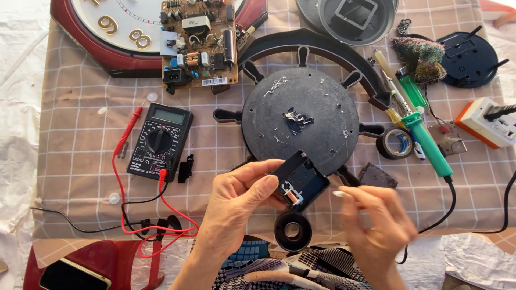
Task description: Disassembling a clock movement mechanism to inspect and repair internal components using a multimeter.
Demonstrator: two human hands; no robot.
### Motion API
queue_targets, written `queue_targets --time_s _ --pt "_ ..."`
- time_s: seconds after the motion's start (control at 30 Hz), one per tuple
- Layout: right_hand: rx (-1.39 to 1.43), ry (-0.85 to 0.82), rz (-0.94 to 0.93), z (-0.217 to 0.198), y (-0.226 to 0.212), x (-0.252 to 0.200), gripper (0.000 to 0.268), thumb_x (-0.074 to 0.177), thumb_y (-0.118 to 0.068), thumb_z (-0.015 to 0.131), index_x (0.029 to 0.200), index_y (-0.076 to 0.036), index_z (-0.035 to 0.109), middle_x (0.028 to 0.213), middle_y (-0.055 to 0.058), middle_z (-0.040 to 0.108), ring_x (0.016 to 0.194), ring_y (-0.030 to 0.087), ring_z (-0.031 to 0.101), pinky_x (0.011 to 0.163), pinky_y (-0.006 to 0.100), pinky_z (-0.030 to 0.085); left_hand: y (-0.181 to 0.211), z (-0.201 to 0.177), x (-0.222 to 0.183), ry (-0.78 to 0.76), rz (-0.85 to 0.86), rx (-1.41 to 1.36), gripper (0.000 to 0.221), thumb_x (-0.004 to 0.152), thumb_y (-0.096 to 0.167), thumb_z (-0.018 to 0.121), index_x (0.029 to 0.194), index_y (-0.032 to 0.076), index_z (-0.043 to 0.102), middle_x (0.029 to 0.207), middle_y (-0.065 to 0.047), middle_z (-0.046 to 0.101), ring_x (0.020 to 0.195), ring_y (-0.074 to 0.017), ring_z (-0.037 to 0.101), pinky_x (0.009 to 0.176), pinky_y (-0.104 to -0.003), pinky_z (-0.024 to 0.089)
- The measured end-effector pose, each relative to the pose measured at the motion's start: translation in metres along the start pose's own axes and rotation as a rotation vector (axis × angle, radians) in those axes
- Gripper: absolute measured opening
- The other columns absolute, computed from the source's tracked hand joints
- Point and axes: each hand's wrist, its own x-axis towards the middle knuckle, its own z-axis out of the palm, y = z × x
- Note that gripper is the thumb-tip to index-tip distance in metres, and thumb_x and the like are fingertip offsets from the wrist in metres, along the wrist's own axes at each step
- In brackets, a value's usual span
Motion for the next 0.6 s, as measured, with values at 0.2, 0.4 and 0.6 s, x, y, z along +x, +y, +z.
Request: queue_targets --time_s 0.2,0.4,0.6 --pt "-0.037 -0.021 -0.495 -0.031 -0.006 0.036 0.006 0.076 0.000 0.063 0.079 0.005 0.063 0.076 0.013 0.054 0.053 0.019 0.050 0.047 0.028 0.040 0.002 0.003 -0.002 -0.101 -0.041 -0.005 0.030 0.074 0.013 0.062 0.098 -0.005 0.063 0.071 -0.014 0.064 0.055 -0.0183 0.062 0.050 -0.022 0.052" --pt "-0.095 -0.354 -0.677 -0.048 -0.031 0.069 0.011 0.080 -0.003 0.054 0.086 -0.003 0.062 0.080 0.004 0.056 0.061 0.015 0.053 0.054 0.030 0.042 0.011 0.006 -0.007 -0.163 -0.154 0.020 0.031 0.075 0.013 0.060 0.101 -0.005 0.061 0.062 -0.017 0.063 0.046 -0.0169 0.060 0.045 -0.021 0.049" --pt "-0.053 -0.522 -0.686 -0.055 -0.030 0.075 0.016 0.080 -0.006 0.048 0.090 -0.004 0.060 0.084 0.004 0.056 0.061 0.014 0.051 0.054 0.030 0.042 0.010 0.006 -0.009 -0.199 -0.137 0.026 0.030 0.074 0.013 0.062 0.099 -0.004 0.061 0.064 -0.015 0.064 0.048 -0.0134 0.059 0.045 -0.018 0.048"
